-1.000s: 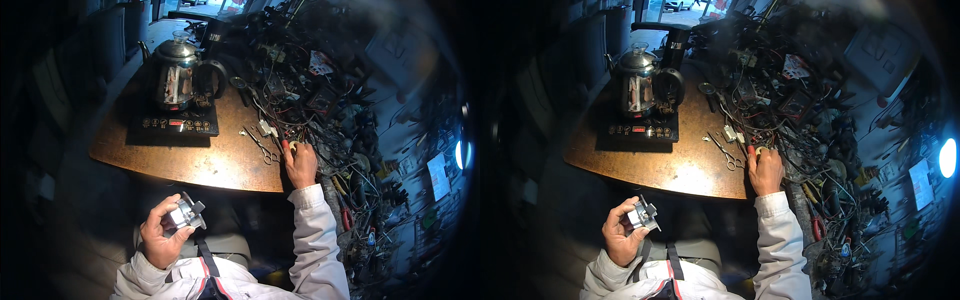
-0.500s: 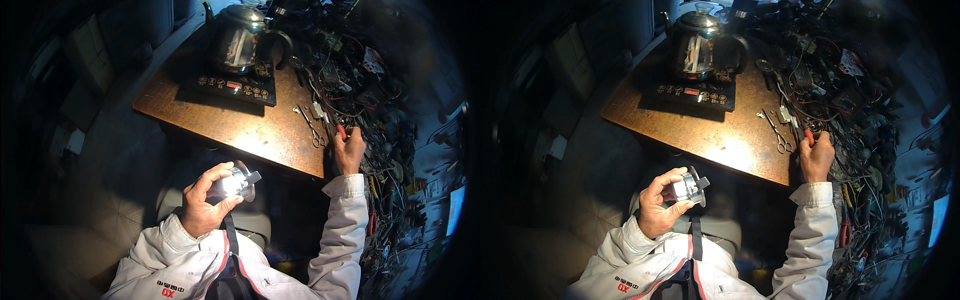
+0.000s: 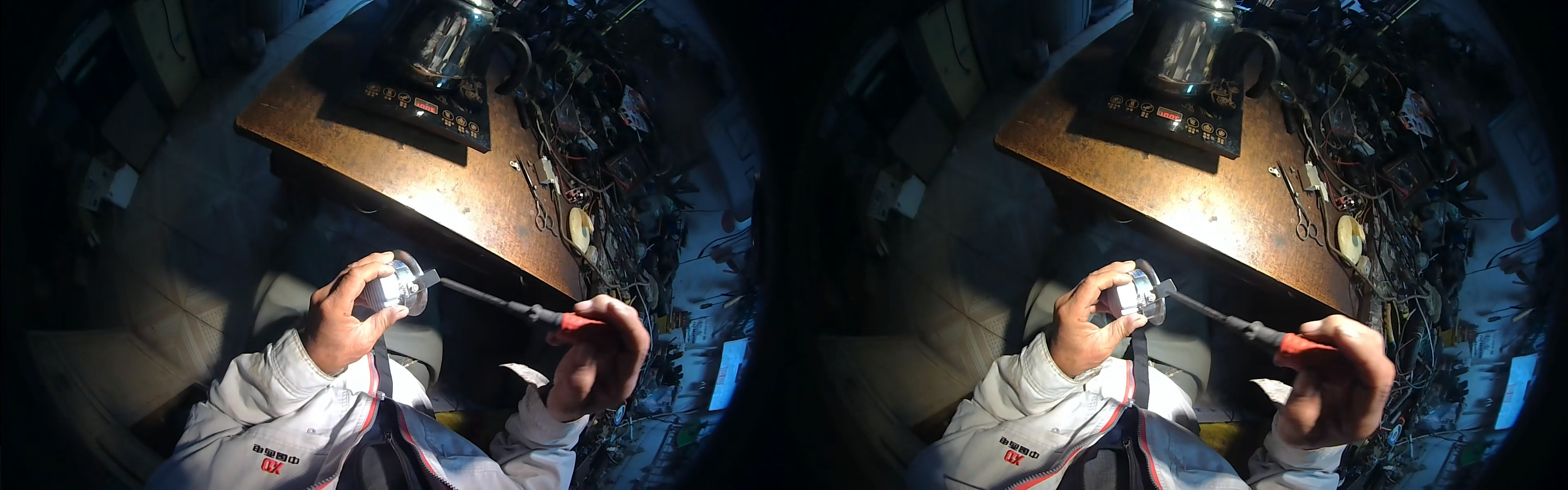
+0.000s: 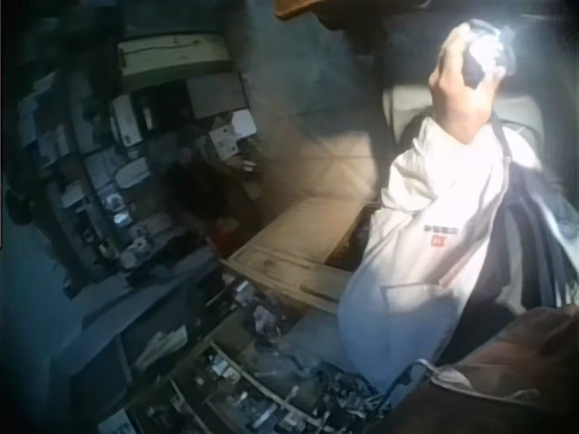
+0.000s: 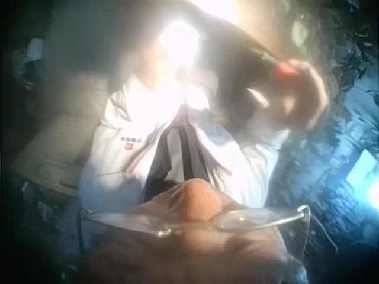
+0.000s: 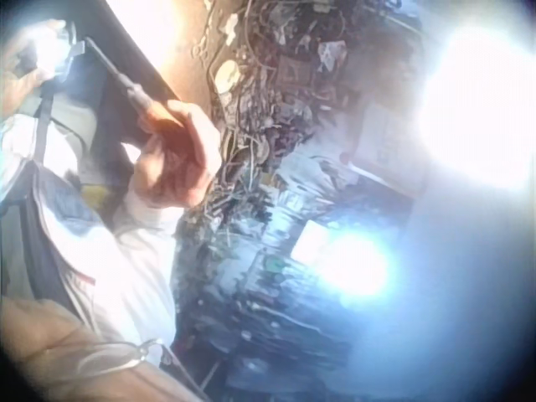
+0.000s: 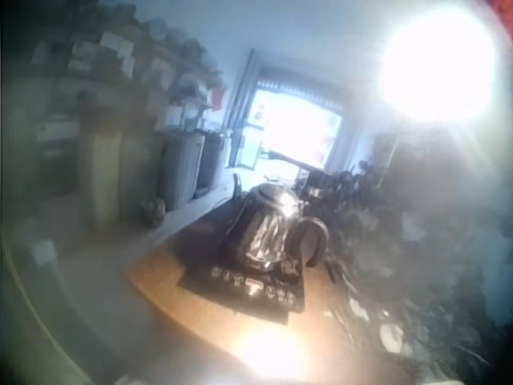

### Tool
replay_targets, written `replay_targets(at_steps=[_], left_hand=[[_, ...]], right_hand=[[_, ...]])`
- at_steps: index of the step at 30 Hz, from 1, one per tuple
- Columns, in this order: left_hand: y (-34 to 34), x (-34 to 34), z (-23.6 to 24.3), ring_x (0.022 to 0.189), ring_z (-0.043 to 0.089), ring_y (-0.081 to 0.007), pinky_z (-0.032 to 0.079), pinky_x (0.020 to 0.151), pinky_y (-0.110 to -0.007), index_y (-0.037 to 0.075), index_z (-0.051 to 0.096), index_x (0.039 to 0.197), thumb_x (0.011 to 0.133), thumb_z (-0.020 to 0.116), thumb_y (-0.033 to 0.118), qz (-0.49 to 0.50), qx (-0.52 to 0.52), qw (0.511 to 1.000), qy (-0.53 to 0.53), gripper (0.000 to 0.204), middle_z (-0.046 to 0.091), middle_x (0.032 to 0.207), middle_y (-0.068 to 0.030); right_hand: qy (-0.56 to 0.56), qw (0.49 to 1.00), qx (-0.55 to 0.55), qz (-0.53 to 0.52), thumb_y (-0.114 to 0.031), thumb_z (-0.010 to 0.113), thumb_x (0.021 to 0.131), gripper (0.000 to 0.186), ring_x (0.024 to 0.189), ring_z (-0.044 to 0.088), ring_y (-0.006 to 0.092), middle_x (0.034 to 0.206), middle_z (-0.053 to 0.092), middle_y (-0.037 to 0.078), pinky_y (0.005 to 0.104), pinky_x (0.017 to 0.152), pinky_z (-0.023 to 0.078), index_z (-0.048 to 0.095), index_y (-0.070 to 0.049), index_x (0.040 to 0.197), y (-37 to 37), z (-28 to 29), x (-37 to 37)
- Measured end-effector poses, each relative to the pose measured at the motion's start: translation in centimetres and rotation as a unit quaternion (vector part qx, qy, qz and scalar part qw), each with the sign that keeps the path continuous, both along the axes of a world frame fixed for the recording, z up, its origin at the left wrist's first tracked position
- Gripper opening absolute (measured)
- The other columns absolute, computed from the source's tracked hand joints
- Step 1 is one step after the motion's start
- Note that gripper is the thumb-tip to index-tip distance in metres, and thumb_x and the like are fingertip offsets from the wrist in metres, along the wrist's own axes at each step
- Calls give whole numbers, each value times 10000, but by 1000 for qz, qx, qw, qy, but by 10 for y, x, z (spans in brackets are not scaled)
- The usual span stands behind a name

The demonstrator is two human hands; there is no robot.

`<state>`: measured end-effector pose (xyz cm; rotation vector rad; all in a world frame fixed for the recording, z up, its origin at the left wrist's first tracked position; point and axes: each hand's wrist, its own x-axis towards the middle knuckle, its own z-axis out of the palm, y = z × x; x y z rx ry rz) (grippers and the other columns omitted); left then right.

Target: The person sits on the floor and disassembles a small cylindrical electronic component, then wraps it with tape and uses a screwdriver to adjust internal parts. The person handles the component repeatedly, inspecting and manipulating it with both hands.

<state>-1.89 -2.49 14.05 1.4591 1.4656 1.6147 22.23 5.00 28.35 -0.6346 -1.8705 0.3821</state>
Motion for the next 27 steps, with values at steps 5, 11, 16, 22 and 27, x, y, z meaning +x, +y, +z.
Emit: replay_targets(at_steps=[5, 11, 16, 22, 27], left_hand=[[-1, 0, 0, 1188, 713, -277, 621, 938, -347, -24, 610, 1288, 802, 884, -25, 13, 15, 1000, 21, 558, 651, 1399, -231], [-3, 0, 1, 1198, 708, -283, 617, 942, -343, -23, 609, 1279, 798, 881, -29, 14, 8, 1000, 6, 553, 647, 1400, -238], [-3, 0, 0, 1207, 703, -285, 615, 952, -346, -21, 603, 1282, 809, 880, -13, 8, 9, 1000, 9, 548, 641, 1404, -241], [-2, 1, -1, 1221, 696, -289, 609, 965, -348, -19, 602, 1284, 810, 885, -1, 3, 7, 1000, 3, 552, 636, 1409, -242], [-2, 2, -2, 1231, 691, -297, 598, 988, -360, -19, 603, 1289, 807, 890, 9, 5, 12, 1000, 8, 562, 639, 1404, -243]], right_hand=[[-69, 996, -35, 51, 154, 537, 802, 566, 882, 688, 244, 1100, 631, 233, 299, 690, 616, 534, 73, 1363, -7, -4, -12], [-85, 993, -42, 71, 212, 510, 696, 667, 820, 689, 226, 1072, 651, 233, 269, 623, 579, 553, 83, 1348, -4, -4, -20], [-93, 993, -28, 69, 218, 514, 702, 643, 825, 694, 228, 1057, 663, 227, 282, 642, 587, 561, 82, 1330, 0, -7, -19], [-98, 993, -35, 63, 200, 512, 716, 604, 822, 695, 227, 1061, 671, 227, 300, 674, 599, 583, 76, 1302, 1, -6, -19], [-105, 992, -35, 67, 186, 544, 713, 601, 824, 701, 230, 1068, 675, 221, 302, 686, 604, 589, 73, 1302, 2, -7, -18]])
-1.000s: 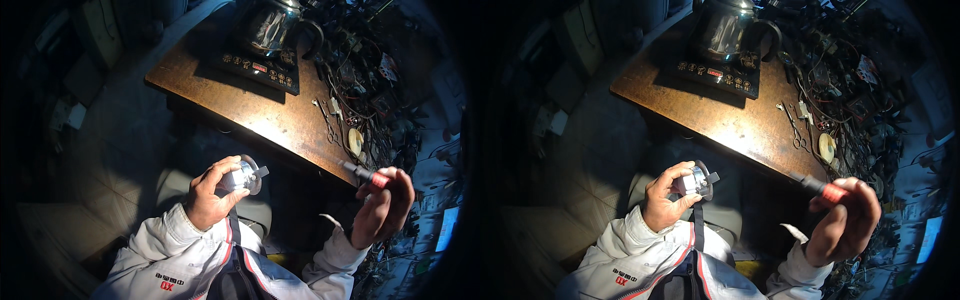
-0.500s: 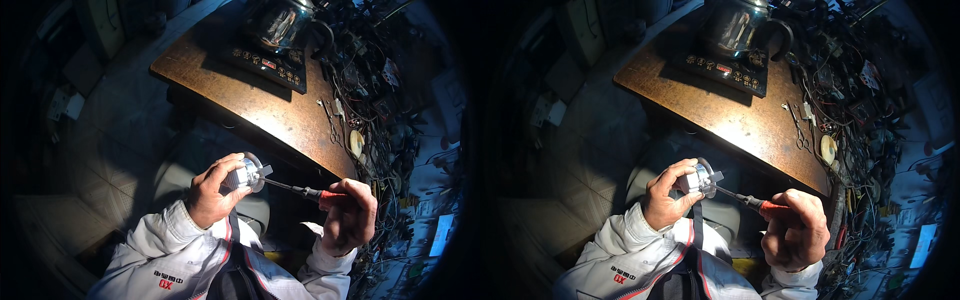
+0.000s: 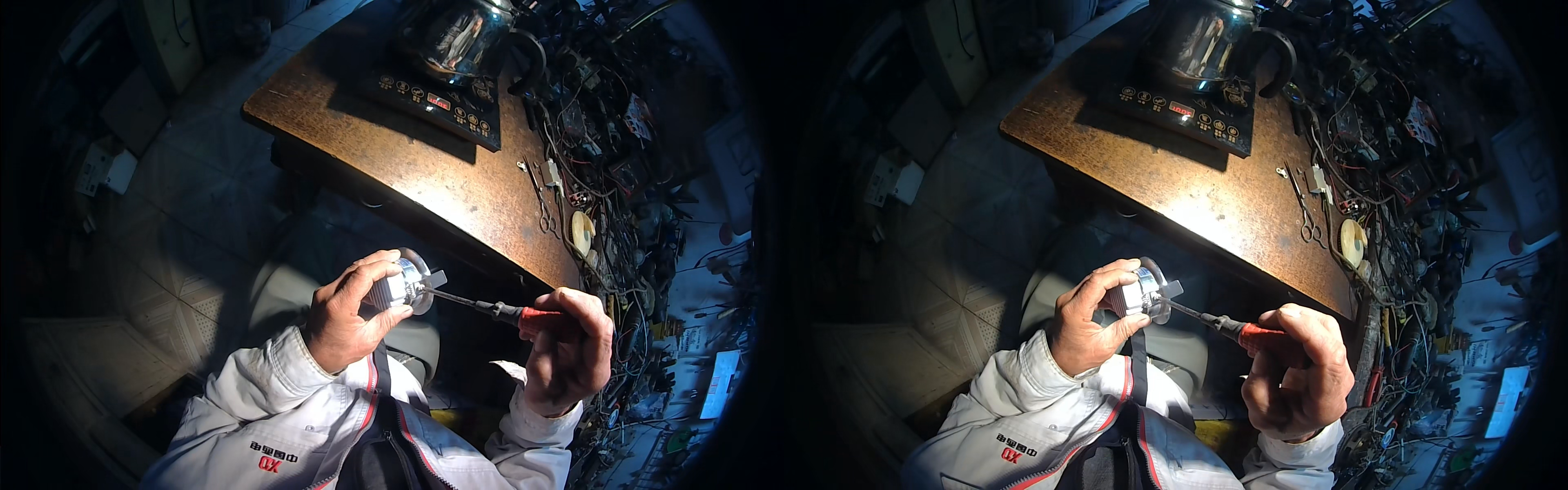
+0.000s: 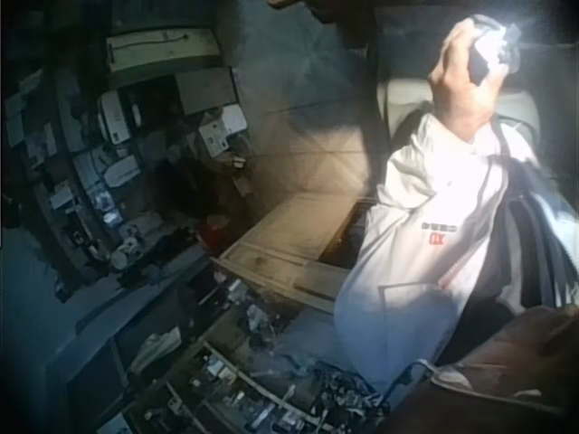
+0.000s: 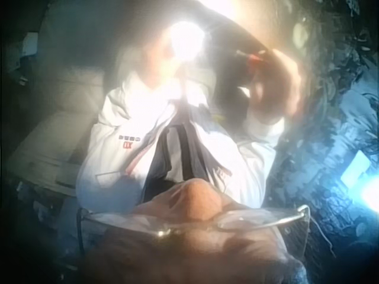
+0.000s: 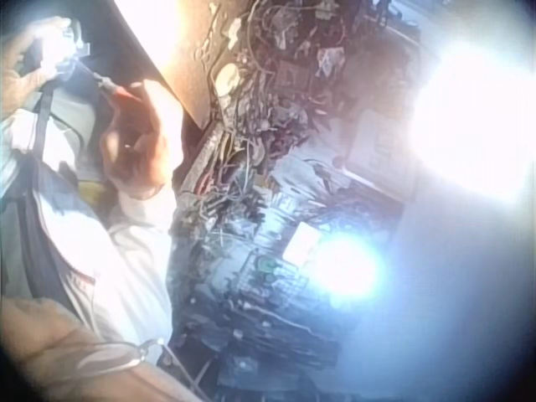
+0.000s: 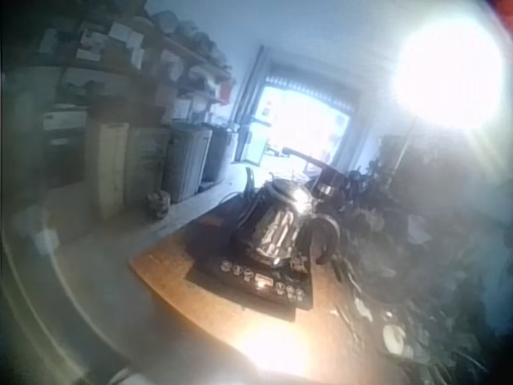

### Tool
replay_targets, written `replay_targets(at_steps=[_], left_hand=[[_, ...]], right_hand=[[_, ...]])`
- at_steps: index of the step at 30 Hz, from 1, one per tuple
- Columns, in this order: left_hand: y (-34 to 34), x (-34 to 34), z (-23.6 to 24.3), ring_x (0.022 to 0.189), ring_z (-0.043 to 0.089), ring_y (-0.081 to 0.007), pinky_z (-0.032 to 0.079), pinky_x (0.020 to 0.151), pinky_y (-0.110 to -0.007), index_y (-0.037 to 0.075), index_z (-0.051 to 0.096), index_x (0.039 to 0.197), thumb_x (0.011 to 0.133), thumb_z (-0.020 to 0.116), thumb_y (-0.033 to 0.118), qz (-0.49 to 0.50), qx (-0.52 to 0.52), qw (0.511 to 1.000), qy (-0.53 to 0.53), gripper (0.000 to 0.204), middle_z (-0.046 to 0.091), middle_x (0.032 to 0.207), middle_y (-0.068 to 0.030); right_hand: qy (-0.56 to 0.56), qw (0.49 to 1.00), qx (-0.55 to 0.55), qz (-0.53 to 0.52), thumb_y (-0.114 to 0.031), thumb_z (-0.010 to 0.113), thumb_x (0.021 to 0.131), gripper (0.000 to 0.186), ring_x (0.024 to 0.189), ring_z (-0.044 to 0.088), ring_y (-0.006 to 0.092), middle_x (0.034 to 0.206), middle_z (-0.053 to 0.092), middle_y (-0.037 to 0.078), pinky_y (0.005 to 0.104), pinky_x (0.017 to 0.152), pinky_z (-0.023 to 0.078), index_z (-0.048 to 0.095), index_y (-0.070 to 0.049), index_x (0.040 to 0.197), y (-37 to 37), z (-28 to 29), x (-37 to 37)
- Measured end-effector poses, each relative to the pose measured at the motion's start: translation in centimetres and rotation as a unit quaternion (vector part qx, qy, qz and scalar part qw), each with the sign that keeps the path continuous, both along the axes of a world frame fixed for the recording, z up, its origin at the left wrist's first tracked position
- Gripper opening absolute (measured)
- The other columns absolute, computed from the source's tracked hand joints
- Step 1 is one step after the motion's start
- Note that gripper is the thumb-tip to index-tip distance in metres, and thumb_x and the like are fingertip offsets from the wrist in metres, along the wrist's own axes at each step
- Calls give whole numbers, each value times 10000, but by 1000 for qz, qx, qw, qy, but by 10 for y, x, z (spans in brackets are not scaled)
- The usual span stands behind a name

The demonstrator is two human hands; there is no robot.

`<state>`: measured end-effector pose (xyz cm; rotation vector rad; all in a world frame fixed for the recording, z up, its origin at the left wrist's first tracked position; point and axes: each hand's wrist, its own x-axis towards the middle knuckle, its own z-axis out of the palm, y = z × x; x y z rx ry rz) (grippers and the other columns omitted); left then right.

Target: The person sits on the floor and disassembles a small cylindrical electronic component, then wraps it with tape and uses a screwdriver to adjust internal parts. The person handles the component repeatedly, inspecting and manipulating it with both hands.

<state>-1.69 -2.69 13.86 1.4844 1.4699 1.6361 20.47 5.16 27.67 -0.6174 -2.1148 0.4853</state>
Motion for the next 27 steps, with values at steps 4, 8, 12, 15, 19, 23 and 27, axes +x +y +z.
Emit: replay_targets(at_steps=[4, 8, 12, 15, 19, 23, 27], left_hand=[[0, 0, -1, 1234, 691, -310, 592, 1000, -370, -18, 606, 1283, 801, 892, 8, 6, 0, 1000, 7, 561, 646, 1393, -247], [0, 1, 4, 1231, 697, -337, 581, 1014, -385, -9, 618, 1267, 779, 901, 13, 13, 1, 1000, 20, 564, 665, 1366, -249], [0, 2, 5, 1226, 701, -359, 570, 1028, -397, 0, 628, 1256, 757, 909, 17, 24, 7, 999, 29, 573, 679, 1344, -249], [-1, 2, 7, 1226, 701, -367, 570, 1034, -402, 0, 630, 1258, 756, 908, 15, 28, 6, 999, 32, 575, 678, 1348, -250], [-1, 2, 10, 1223, 703, -372, 576, 1029, -403, -1, 638, 1250, 749, 907, 11, 26, -3, 999, 40, 569, 679, 1346, -246], [-1, 2, 12, 1218, 707, -371, 583, 1020, -401, -3, 645, 1236, 745, 904, 6, 24, -9, 999, 40, 555, 681, 1347, -240], [-2, 2, 12, 1213, 709, -374, 586, 1015, -401, -3, 647, 1230, 744, 900, 1, 23, -11, 999, 36, 547, 686, 1339, -238]], right_hand=[[-46, 998, 38, 7, 215, 573, 692, 638, 874, 729, 241, 1073, 682, 221, 283, 698, 613, 594, 60, 1311, 0, 7, -3], [-56, 998, 18, -1, 230, 612, 700, 623, 895, 747, 250, 1062, 697, 226, 275, 712, 614, 605, 55, 1298, -5, 13, -5], [-62, 996, 61, -17, 200, 604, 728, 558, 857, 741, 250, 1035, 706, 225, 303, 725, 609, 619, 67, 1269, 5, 11, -4], [-36, 999, 20, -24, 181, 587, 747, 516, 840, 734, 248, 1016, 712, 227, 315, 735, 605, 627, 75, 1250, 4, 9, -5], [-7, 1000, -18, -16, 174, 560, 785, 470, 817, 735, 220, 1042, 691, 197, 292, 720, 600, 624, 84, 1242, 6, 10, -8], [-11, 997, -68, -29, 123, 665, 893, 353, 810, 732, 199, 1043, 680, 180, 278, 703, 597, 615, 89, 1240, 11, 12, -6], [-9, 997, -73, 24, 116, 676, 908, 322, 807, 728, 195, 1046, 678, 184, 287, 715, 606, 610, 91, 1222, 15, 12, -3]])
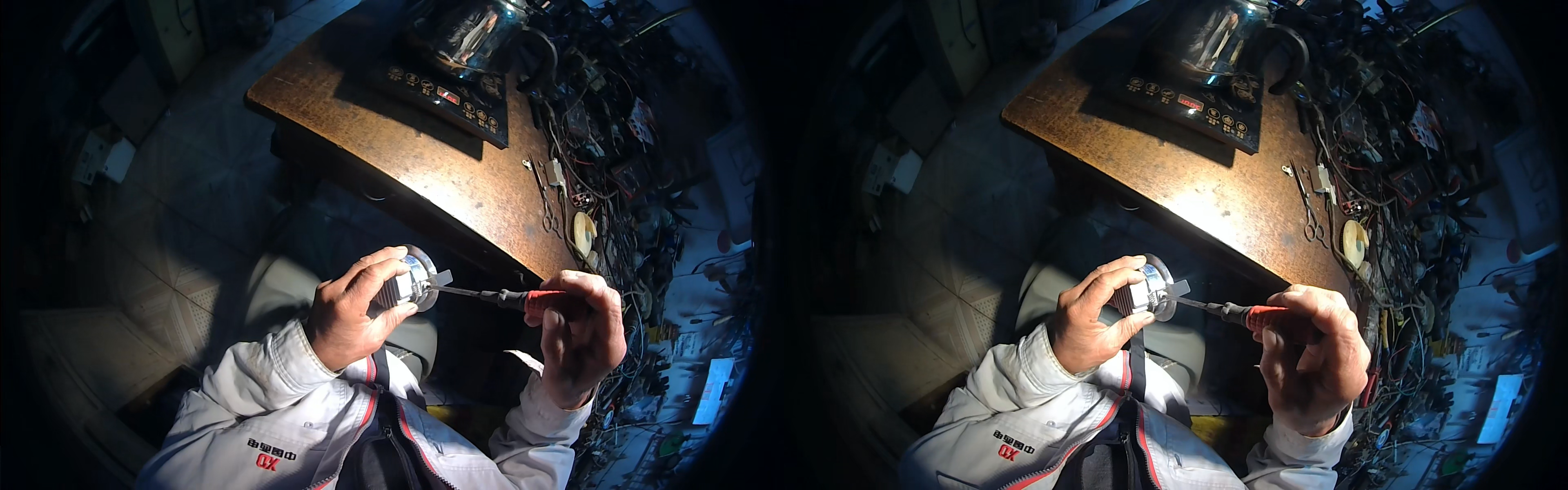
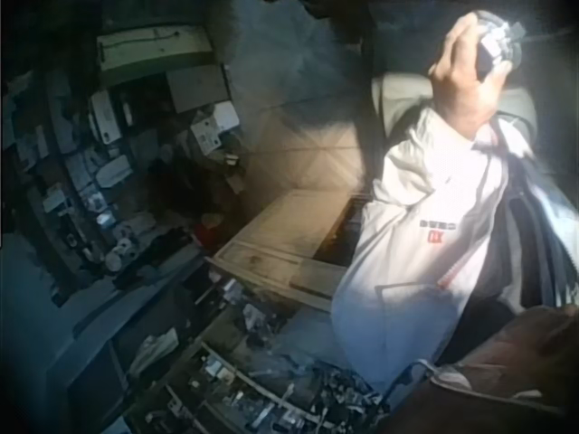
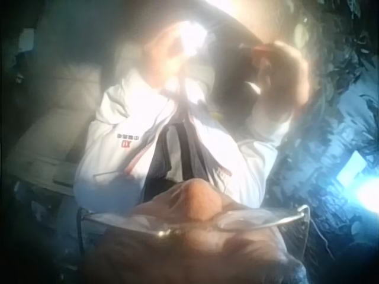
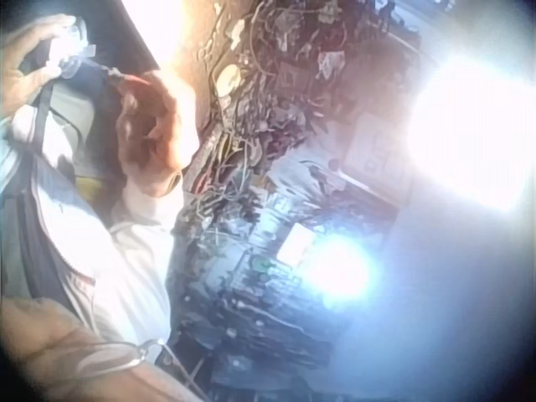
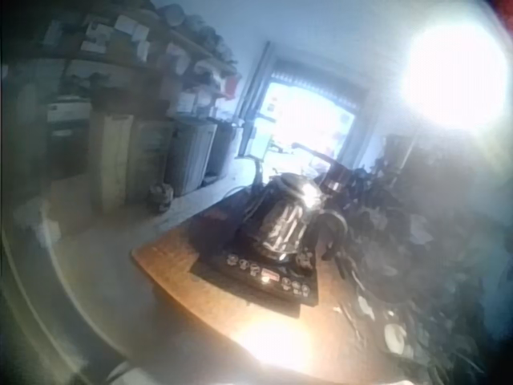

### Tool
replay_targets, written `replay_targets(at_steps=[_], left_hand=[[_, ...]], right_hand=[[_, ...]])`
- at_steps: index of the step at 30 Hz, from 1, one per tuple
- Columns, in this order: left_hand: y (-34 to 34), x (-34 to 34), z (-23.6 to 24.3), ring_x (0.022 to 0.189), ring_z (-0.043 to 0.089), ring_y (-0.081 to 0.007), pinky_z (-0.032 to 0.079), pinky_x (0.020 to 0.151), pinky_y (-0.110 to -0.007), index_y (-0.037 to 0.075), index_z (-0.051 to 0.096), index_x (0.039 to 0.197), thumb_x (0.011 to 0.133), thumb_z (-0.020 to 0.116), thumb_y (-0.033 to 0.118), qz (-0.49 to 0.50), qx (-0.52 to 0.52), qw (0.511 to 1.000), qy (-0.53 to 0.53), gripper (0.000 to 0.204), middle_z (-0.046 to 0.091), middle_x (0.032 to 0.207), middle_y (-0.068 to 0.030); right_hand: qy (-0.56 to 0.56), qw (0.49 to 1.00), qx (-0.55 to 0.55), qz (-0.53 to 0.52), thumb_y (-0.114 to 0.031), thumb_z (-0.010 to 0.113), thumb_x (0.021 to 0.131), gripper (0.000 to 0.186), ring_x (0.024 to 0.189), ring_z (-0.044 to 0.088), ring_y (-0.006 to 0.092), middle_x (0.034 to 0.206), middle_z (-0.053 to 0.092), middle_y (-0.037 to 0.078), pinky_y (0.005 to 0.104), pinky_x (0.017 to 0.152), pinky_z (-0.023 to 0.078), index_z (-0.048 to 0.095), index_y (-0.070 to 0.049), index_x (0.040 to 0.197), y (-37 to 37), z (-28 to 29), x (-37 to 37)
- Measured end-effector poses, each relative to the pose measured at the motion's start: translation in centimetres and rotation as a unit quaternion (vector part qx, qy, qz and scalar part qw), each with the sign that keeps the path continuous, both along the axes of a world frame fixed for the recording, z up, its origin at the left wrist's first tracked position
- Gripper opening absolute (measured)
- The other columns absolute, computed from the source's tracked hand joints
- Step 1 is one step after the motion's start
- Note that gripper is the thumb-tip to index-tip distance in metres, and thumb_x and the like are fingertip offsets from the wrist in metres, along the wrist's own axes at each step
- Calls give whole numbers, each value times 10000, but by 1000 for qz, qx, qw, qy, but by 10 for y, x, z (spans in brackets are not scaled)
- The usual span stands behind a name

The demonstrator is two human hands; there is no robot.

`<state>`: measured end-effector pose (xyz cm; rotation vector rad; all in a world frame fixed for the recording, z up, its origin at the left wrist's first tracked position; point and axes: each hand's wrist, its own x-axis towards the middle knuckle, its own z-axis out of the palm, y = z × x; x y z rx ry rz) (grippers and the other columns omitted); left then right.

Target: The person sits on the floor and disassembles a small cylindrical electronic component, then wraps it with tape and uses a screwdriver to adjust internal parts. The person handles the component repeatedly, inspecting and manipulating it with both hands.

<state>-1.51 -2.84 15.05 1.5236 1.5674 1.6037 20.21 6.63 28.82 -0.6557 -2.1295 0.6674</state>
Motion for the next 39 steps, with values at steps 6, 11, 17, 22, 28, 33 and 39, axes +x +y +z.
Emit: replay_targets(at_steps=[6, 11, 17, 22, 28, 33, 39], left_hand=[[1, -1, -2, 1212, 709, -380, 589, 1012, -403, 0, 647, 1229, 740, 899, -2, 0, 3, 1000, -1, 550, 690, 1330, -239], [2, 0, -1, 1208, 712, -377, 590, 1009, -403, -2, 648, 1223, 740, 899, -3, 2, 4, 1000, -1, 545, 690, 1330, -236], [1, 0, -4, 1204, 714, -371, 591, 1009, -405, -6, 649, 1223, 744, 894, -7, 5, 7, 1000, 1, 538, 690, 1331, -239], [0, -1, -5, 1207, 713, -376, 589, 1012, -406, -12, 646, 1230, 749, 893, 3, 5, 5, 1000, 7, 541, 687, 1333, -248], [0, -1, -8, 1209, 711, -384, 588, 1018, -411, -15, 647, 1226, 760, 891, 18, -1, 12, 1000, 4, 527, 687, 1333, -256], [-1, 0, -7, 1216, 709, -386, 586, 1028, -415, -15, 648, 1225, 766, 888, 19, -2, 1, 1000, 8, 519, 688, 1330, -259], [-2, 1, -7, 1218, 709, -385, 585, 1030, -415, -14, 647, 1223, 766, 883, 10, -12, -12, 1000, -7, 515, 688, 1331, -259]], right_hand=[[-14, 1000, 5, -13, 143, 665, 889, 308, 817, 755, 214, 1017, 684, 177, 285, 713, 615, 623, 92, 1189, -1, 5, -7], [-94, 993, 59, -28, 72, 740, 900, 273, 730, 747, 201, 999, 684, 170, 269, 683, 605, 640, 90, 1153, -2, 10, -4], [-143, 987, 66, -18, -9, 846, 856, 381, 776, 723, 202, 1024, 676, 191, 273, 682, 584, 641, 77, 1165, -3, 20, -3], [-91, 995, 26, -11, -4, 874, 816, 445, 882, 713, 214, 1059, 668, 198, 284, 698, 580, 631, 66, 1182, 1, 12, -12], [-137, 990, 31, -5, -47, 905, 818, 523, 842, 750, 188, 1016, 681, 163, 265, 668, 583, 604, 56, 1233, 5, 12, 3], [-115, 993, 24, 18, -61, 896, 827, 486, 816, 754, 194, 1006, 693, 169, 280, 661, 610, 616, 71, 1201, 4, 17, -13], [-166, 984, 64, -26, -170, 921, 835, 506, 700, 721, 186, 873, 676, 120, 268, 645, 586, 648, 66, 1190, 4, 23, -16]])
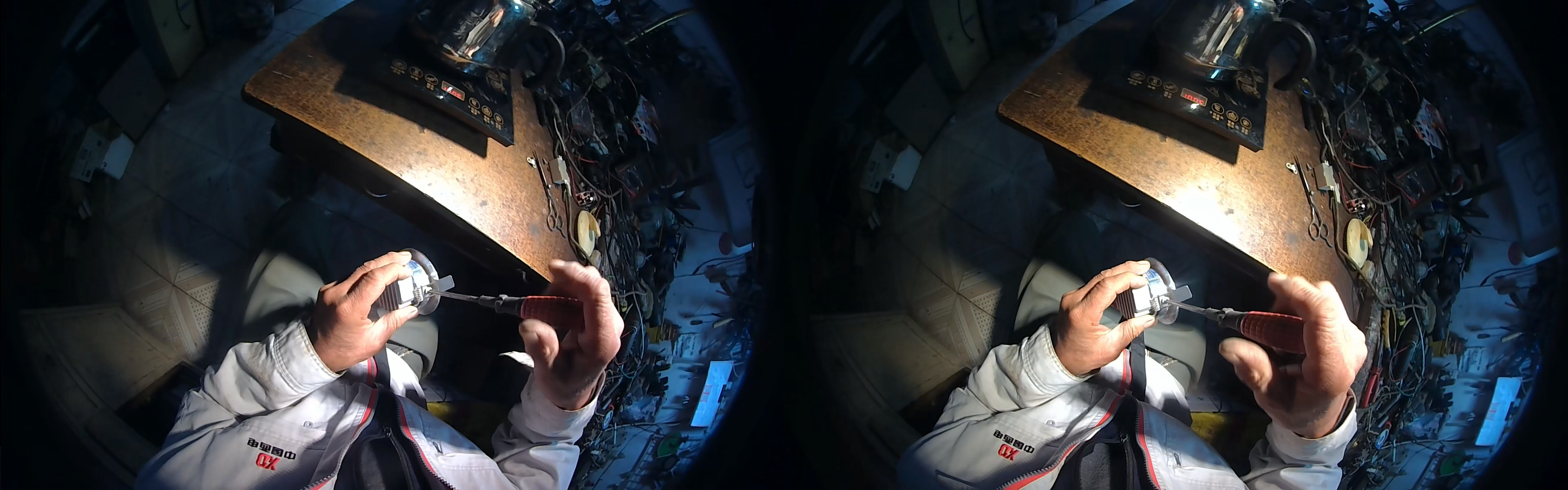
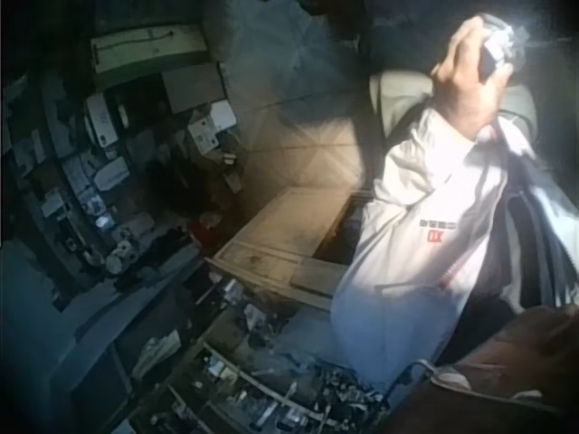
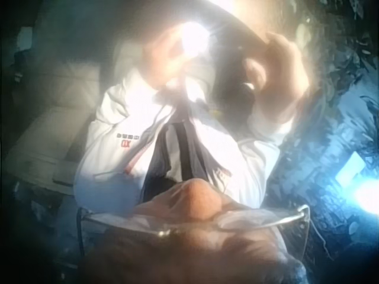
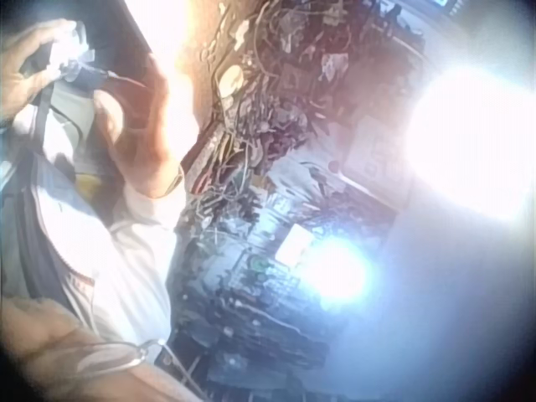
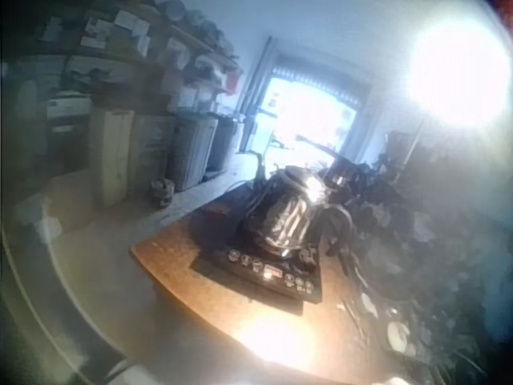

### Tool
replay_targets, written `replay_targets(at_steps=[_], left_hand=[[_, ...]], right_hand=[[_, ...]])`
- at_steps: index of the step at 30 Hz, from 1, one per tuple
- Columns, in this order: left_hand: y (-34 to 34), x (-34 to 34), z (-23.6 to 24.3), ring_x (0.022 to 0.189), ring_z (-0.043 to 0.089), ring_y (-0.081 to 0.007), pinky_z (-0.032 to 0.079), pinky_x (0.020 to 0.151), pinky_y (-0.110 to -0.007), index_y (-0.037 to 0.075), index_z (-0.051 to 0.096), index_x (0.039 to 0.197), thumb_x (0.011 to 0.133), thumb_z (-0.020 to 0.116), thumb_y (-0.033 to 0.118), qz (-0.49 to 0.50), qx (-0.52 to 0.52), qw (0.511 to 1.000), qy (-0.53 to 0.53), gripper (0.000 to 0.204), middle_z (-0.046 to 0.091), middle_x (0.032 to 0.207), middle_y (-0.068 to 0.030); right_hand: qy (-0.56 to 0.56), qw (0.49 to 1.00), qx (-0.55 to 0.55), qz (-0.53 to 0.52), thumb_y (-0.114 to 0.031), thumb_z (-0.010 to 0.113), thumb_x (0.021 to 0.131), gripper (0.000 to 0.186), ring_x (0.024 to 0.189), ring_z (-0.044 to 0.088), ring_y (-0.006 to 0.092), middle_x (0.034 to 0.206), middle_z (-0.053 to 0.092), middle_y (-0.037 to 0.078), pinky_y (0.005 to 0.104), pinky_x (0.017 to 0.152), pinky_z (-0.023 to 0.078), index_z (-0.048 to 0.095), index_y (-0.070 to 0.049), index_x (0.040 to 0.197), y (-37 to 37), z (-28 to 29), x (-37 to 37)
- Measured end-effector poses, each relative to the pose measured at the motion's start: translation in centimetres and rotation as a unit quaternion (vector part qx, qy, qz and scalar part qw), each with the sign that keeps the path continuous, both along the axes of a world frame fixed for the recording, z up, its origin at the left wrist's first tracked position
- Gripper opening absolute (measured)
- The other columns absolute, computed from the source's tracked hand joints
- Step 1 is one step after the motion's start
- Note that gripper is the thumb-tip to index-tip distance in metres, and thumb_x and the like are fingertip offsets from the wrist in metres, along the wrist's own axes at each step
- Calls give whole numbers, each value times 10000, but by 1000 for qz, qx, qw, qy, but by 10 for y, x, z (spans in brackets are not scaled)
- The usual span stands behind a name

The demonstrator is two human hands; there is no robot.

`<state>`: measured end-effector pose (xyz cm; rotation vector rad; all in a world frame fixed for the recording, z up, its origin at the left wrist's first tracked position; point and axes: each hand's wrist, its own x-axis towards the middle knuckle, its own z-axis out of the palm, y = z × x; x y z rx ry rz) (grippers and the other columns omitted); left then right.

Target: The person sits on the floor and disassembles a small cylindrical electronic component, then wraps it with tape and uses a screwdriver to adjust internal parts. The person handles the component repeatedly, inspecting and manipulating it with both hands.

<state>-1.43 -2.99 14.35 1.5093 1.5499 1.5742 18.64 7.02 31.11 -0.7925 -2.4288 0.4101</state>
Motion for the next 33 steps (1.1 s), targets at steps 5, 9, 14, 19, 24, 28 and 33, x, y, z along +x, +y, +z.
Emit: replay_targets(at_steps=[5, 9, 14, 19, 24, 28, 33], left_hand=[[-1, 1, 1, 1212, 711, -384, 584, 1028, -414, -12, 647, 1223, 761, 882, 5, 0, -2, 1000, -7, 519, 689, 1328, -261], [-1, 1, -3, 1208, 713, -384, 585, 1022, -411, -13, 648, 1216, 756, 883, 4, 9, 8, 1000, 1, 517, 692, 1322, -261], [-2, 1, -2, 1208, 713, -384, 583, 1022, -411, -15, 650, 1212, 753, 885, 3, 0, 9, 1000, -2, 516, 693, 1318, -263], [-2, 1, -2, 1206, 714, -384, 584, 1020, -410, -16, 649, 1215, 764, 883, 9, 2, 7, 1000, -3, 508, 694, 1317, -263], [-3, 2, -1, 1206, 715, -382, 588, 1016, -408, -17, 649, 1217, 769, 884, 13, 2, 10, 1000, 0, 507, 694, 1319, -259], [-1, 1, -3, 1203, 716, -382, 588, 1015, -409, -16, 649, 1215, 762, 889, 12, 9, 17, 1000, 4, 513, 694, 1319, -259], [-2, 1, -1, 1203, 716, -381, 587, 1016, -407, -11, 649, 1214, 758, 888, 10, 5, 18, 1000, 2, 515, 695, 1317, -259]], right_hand=[[66, 997, -43, -15, -208, 942, 808, 579, 749, 726, 190, 883, 662, 137, 267, 631, 560, 642, 59, 1225, 0, -21, 12], [-27, 999, -5, -25, -180, 942, 802, 572, 803, 736, 202, 898, 658, 144, 265, 650, 560, 640, 49, 1231, -2, -9, 13], [52, 996, -68, 5, -136, 924, 820, 540, 838, 740, 188, 930, 663, 120, 266, 721, 600, 619, 46, 1226, -2, -13, 6], [-29, 998, -60, -20, -60, 920, 799, 571, 872, 729, 163, 985, 664, 118, 250, 706, 596, 596, 41, 1259, -2, 0, 9], [-13, 996, -72, 51, 4, 899, 783, 532, 885, 707, 172, 1078, 656, 142, 243, 713, 572, 614, 29, 1231, 6, -3, 16], [-16, 998, -56, 18, 40, 878, 782, 469, 851, 710, 173, 1064, 673, 157, 251, 662, 567, 621, 45, 1175, 0, 2, 7], [19, 999, -27, 20, -13, 910, 793, 356, 661, 697, 161, 763, 666, 71, 244, 596, 548, 637, 45, 1015, 4, -7, 3]])
